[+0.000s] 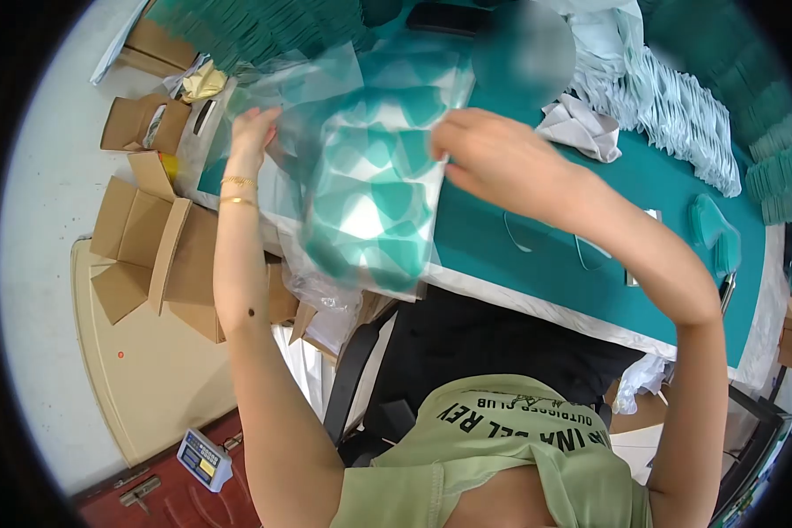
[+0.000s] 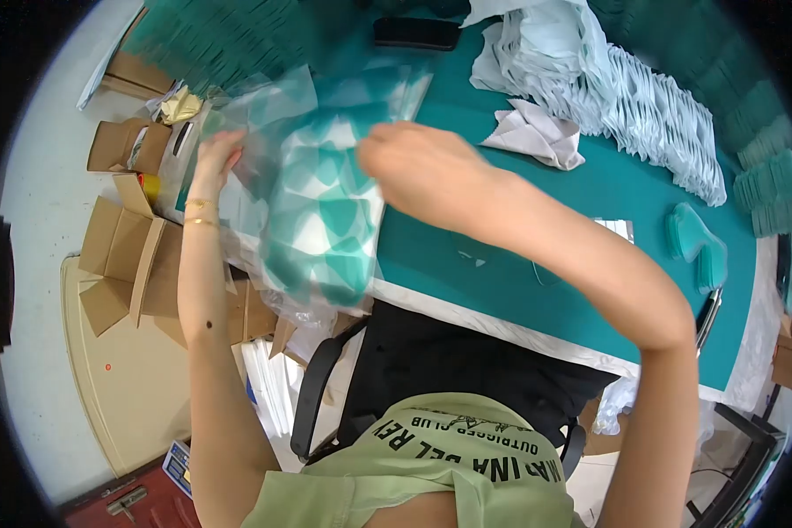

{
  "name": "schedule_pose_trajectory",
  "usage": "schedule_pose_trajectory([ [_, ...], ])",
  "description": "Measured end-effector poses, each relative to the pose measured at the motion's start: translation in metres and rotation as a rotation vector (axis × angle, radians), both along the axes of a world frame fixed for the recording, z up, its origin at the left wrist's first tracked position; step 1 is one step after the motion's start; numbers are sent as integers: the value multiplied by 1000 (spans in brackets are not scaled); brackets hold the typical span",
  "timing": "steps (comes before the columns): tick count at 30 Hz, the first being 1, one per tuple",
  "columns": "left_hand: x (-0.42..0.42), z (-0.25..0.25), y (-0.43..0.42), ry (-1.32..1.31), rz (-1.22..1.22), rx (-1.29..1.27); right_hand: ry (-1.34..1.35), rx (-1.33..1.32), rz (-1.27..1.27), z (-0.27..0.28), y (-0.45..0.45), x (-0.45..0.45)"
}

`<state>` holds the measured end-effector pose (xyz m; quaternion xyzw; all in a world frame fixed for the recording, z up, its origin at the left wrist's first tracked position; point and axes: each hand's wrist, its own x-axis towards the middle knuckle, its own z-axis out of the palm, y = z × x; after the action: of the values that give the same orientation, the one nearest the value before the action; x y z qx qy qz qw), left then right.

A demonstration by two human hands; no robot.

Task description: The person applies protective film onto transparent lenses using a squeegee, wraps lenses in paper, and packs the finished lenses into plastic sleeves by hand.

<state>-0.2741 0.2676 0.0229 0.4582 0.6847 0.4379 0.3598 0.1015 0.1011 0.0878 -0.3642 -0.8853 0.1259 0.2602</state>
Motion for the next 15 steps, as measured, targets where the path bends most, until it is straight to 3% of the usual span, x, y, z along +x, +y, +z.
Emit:
schedule_pose_trajectory([
  [3, 24, 7, 18, 431, -184, -231, -17, -70, 21, -8, 35, -49],
  [7, 23, -7, 38, 664, -160, -125, 22, -159, -19, -24, 65, -84],
  [10, 23, -2, 35, 491, -147, -232, 130, -230, -65, -31, 86, -96],
  [13, 11, 2, 26, 18, -298, -185, 181, -227, -123, -29, 117, -110],
  [15, 26, 19, 9, -162, -203, -154, 201, -201, -142, -28, 136, -125],
])
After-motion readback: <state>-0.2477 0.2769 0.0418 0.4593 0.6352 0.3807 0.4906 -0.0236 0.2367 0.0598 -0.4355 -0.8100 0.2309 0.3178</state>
